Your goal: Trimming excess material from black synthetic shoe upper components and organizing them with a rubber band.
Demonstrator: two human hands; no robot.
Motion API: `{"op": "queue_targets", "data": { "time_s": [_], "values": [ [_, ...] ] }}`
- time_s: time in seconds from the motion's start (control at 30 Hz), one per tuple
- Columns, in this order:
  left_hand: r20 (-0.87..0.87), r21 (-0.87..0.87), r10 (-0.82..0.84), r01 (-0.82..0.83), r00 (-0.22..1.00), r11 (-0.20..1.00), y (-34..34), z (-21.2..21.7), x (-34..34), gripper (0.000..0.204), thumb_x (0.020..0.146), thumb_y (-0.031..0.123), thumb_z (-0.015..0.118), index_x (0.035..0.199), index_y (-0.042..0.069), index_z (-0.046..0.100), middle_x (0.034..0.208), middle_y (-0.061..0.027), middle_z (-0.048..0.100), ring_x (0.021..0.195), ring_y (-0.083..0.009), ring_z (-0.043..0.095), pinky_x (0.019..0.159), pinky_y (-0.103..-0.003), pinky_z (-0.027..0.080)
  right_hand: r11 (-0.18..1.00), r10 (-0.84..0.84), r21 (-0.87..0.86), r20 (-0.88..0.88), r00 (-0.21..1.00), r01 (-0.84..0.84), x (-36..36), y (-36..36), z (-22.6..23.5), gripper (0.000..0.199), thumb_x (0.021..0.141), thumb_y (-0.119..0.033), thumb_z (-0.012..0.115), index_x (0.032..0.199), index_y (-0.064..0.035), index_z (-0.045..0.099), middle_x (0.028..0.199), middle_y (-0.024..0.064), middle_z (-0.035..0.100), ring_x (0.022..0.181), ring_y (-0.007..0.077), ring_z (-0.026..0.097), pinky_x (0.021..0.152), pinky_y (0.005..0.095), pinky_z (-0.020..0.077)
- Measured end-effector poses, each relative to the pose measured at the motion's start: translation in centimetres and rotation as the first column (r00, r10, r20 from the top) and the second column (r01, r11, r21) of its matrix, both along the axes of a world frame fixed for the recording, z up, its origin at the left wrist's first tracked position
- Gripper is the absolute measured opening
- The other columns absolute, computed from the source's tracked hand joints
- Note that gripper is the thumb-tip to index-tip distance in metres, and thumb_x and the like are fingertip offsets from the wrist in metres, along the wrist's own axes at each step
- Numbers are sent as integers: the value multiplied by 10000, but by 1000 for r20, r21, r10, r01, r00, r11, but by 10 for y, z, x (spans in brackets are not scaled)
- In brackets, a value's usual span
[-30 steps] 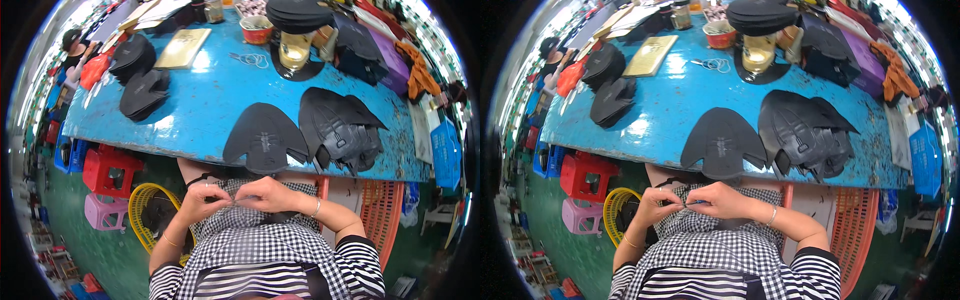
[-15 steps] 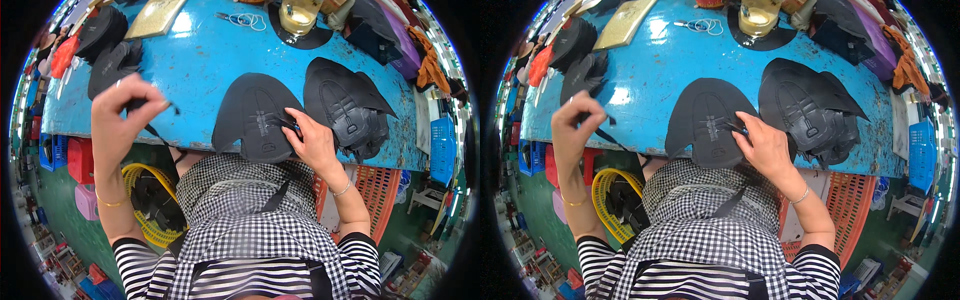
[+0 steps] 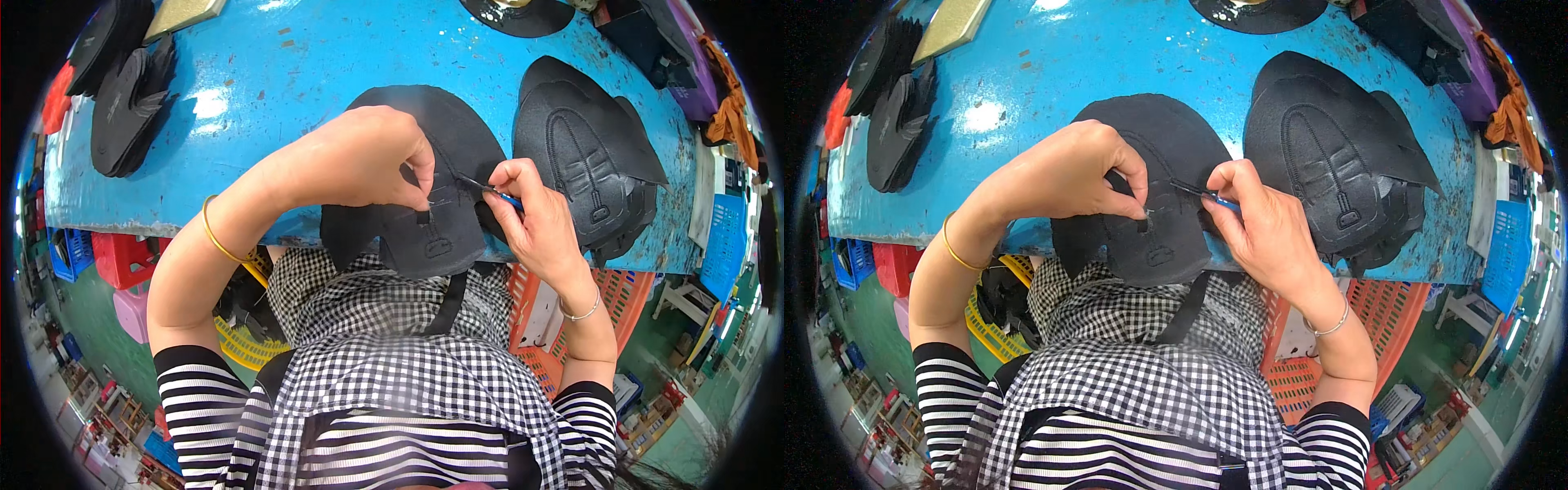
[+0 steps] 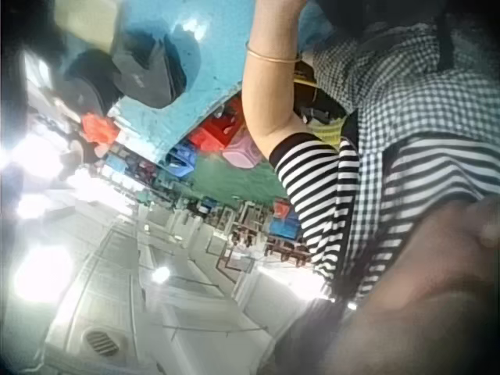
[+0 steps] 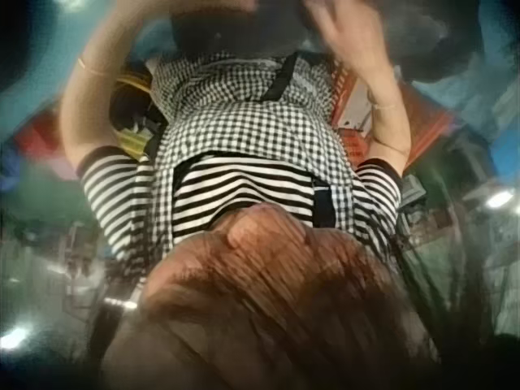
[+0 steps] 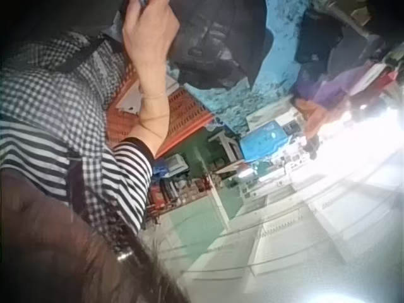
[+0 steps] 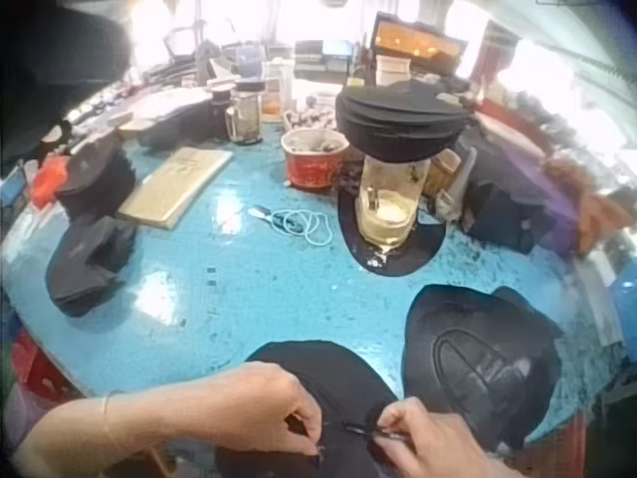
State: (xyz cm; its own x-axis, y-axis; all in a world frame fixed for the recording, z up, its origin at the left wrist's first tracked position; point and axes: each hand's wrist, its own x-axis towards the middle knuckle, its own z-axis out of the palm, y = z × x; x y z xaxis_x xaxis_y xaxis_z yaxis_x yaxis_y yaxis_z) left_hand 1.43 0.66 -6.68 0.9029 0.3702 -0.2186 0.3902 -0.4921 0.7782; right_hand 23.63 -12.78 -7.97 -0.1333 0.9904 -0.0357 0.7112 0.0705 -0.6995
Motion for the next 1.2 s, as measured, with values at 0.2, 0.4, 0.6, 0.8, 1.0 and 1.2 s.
{"op": "queue_targets", "data": {
  "time_s": [0.2, 0.4, 0.6, 0.8, 1.0, 1.2],
  "values": [
    [16, 32, 1, -2, 1000, 999, 0, -5, -1, 131, 739, 154, 776, 797, 46, 727, 727, -131, 683, 664, -278, 657, 656, -358, 522, 991, 124, -44, -17, 992, -125, 5, 8, 20, 145, 886, -65, 664, 982, -57, 556, 791, 106, 659, 723, 272, 681, 619, 360, 503],
    [28, 87, -15, 13, 1000, 996, -2, -8, 0, 152, 743, 171, 778, 805, 49, 711, 729, -138, 677, 677, -292, 666, 646, -371, 527, 920, 380, 88, 37, 924, -382, 3, 23, 7, 168, 807, -95, 711, 914, -95, 582, 720, 60, 599, 659, 264, 628, 562, 375, 479],
    [35, 325, 18, -28, 999, 945, -9, -4, -3, 207, 730, 214, 800, 779, 49, 685, 709, -130, 664, 682, -301, 664, 636, -383, 519, 848, 495, 56, 277, 824, -528, -5, 31, 13, 150, 808, -131, 701, 881, -108, 572, 695, 37, 579, 650, 264, 621, 535, 396, 461],
    [-29, 418, 41, -25, 999, 908, 3, -2, -9, 258, 730, 252, 803, 821, 38, 693, 735, -124, 669, 692, -315, 649, 643, -398, 507, 849, 490, 122, 183, 852, -514, -4, 40, 9, 132, 822, -143, 683, 892, -118, 573, 677, 47, 555, 666, 260, 627, 525, 386, 466],
    [35, 334, -23, 10, 999, 943, 6, -6, -11, 178, 769, 167, 742, 881, 34, 699, 801, -137, 681, 758, -329, 648, 668, -406, 503, 869, 365, 210, 339, 867, -448, -15, 37, 3, 143, 820, -135, 676, 912, -136, 567, 646, 41, 505, 651, 218, 627, 483, 366, 451],
    [11, 306, -50, 44, 999, 951, 10, -3, -15, 143, 791, 122, 690, 899, 28, 675, 766, -144, 654, 726, -339, 616, 671, -408, 498, 906, 368, 130, 223, 903, -402, -11, 45, 7, 197, 871, -253, 675, 971, -122, 567, 744, 42, 623, 704, 257, 655, 549, 394, 484]
  ]
}}
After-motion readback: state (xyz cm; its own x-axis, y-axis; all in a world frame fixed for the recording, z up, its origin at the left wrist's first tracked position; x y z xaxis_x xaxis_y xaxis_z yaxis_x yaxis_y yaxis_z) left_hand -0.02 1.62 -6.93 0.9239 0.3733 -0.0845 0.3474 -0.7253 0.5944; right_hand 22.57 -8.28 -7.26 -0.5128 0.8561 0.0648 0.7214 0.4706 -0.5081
